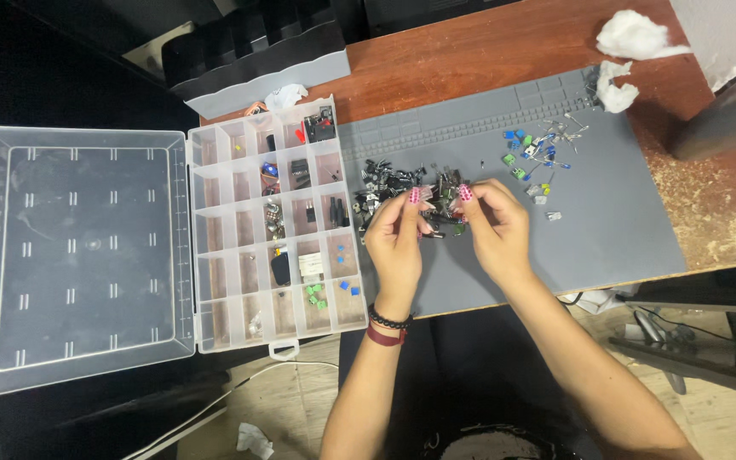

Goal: The person sorts small electronic components from a pile on a gray mat into a compartmentalized plastic storage box. They pick up individual items, inspect them, and place them into specific compartments.

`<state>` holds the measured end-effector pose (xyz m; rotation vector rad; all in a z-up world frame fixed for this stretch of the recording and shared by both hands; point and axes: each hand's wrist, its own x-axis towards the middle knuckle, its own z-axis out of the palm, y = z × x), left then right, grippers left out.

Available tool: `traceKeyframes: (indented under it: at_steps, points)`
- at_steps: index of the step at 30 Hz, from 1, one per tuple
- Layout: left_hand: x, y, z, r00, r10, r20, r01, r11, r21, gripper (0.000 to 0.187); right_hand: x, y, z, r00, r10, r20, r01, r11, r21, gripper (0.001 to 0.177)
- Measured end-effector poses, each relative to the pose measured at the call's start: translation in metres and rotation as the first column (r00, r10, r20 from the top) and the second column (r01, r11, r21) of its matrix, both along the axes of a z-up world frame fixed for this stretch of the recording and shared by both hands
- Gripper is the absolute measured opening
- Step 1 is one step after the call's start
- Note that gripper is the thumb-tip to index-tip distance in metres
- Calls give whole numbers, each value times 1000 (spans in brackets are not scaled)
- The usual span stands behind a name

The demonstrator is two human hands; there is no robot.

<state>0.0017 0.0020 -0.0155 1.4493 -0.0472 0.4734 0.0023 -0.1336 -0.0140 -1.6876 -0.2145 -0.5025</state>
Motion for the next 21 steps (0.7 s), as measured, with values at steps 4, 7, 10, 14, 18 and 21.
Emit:
traceKeyframes:
  at_steps: [4, 7, 10, 14, 18, 21]
  points:
    - [-1, 3, -8, 999, 45, -22, -45, 999, -18, 15, -3, 4, 3, 1000, 11, 26, -11, 1000, 15, 6]
    - [0, 1, -10, 1000, 16, -24, -16, 1000, -12, 17, -2, 6, 13, 991, 78, 105, -70, 995, -75, 24]
    - [-2, 1, -16, 999, -42, -32, 41, 999, -17, 19, 0, 7, 18, 983, 111, 144, -87, 982, -165, 24]
    - [-3, 2, -13, 995, -90, -44, 90, 996, 1, 24, 1, 6, 15, 986, 117, 117, -101, 986, -135, 18]
    - [-4, 3, 0, 993, -114, -30, 114, 993, 21, 29, 1, 5, 16, 989, 98, 115, -82, 988, -132, 19]
    - [-5, 3, 0, 988, -147, -57, 146, 989, -8, 15, 0, 5, 17, 989, 51, 142, -32, 990, -137, 16]
